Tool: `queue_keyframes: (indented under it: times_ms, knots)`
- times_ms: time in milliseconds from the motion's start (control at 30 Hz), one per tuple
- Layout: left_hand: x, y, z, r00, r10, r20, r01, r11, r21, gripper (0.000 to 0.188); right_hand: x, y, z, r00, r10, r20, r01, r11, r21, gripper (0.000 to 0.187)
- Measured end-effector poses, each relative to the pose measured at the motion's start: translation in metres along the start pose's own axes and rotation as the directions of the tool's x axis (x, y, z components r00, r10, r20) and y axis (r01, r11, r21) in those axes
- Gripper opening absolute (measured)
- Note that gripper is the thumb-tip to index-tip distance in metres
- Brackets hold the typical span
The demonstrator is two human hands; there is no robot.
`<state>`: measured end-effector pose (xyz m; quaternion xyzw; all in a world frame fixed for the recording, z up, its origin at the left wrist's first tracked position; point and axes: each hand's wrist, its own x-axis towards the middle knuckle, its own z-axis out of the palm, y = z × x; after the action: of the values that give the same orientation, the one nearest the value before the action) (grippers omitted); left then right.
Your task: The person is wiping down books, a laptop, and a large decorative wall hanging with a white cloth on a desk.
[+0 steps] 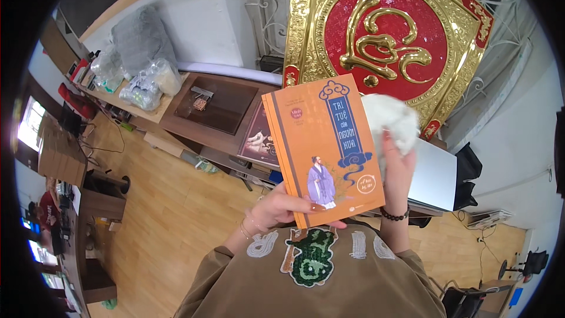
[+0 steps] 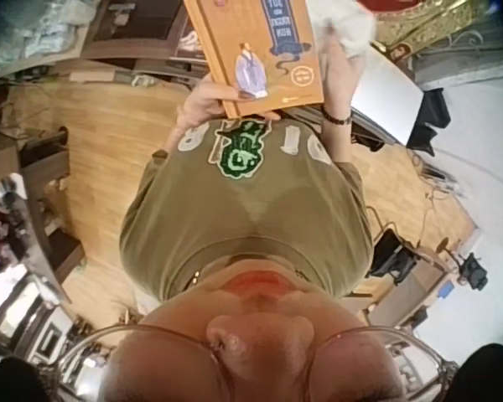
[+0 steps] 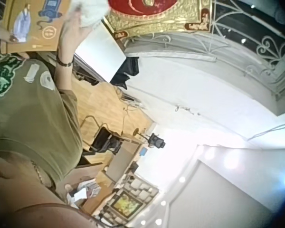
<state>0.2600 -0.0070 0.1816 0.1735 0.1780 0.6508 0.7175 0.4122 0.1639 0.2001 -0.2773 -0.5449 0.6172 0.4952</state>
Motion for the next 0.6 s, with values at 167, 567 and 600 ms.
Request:
queue_keyframes:
  times_ms: [167,567,600]
  knots:
    - [-0.006,0.007,0.006,0.999,0.043,-0.017,-0.042,0.998,0.051,0.067,-0.031,-0.012,-0.033,0.902,-0.159,0.402,0.320,0.871,-0.374,0.039]
    - [-0.001,-0.004,-0.016,0.998,-0.060,-0.013,0.058,0.850,0.524,0.061,-0.004,-0.032,0.038,0.572,-0.248,0.782,0.766,0.502,-0.401,0.070]
    - [-0.003,0.002,-0.010,0.999,-0.047,-0.017,0.049,0.847,0.529,0.061,-0.017,-0.030,0.039,0.403,-0.220,0.888,0.850,0.449,-0.274,0.065]
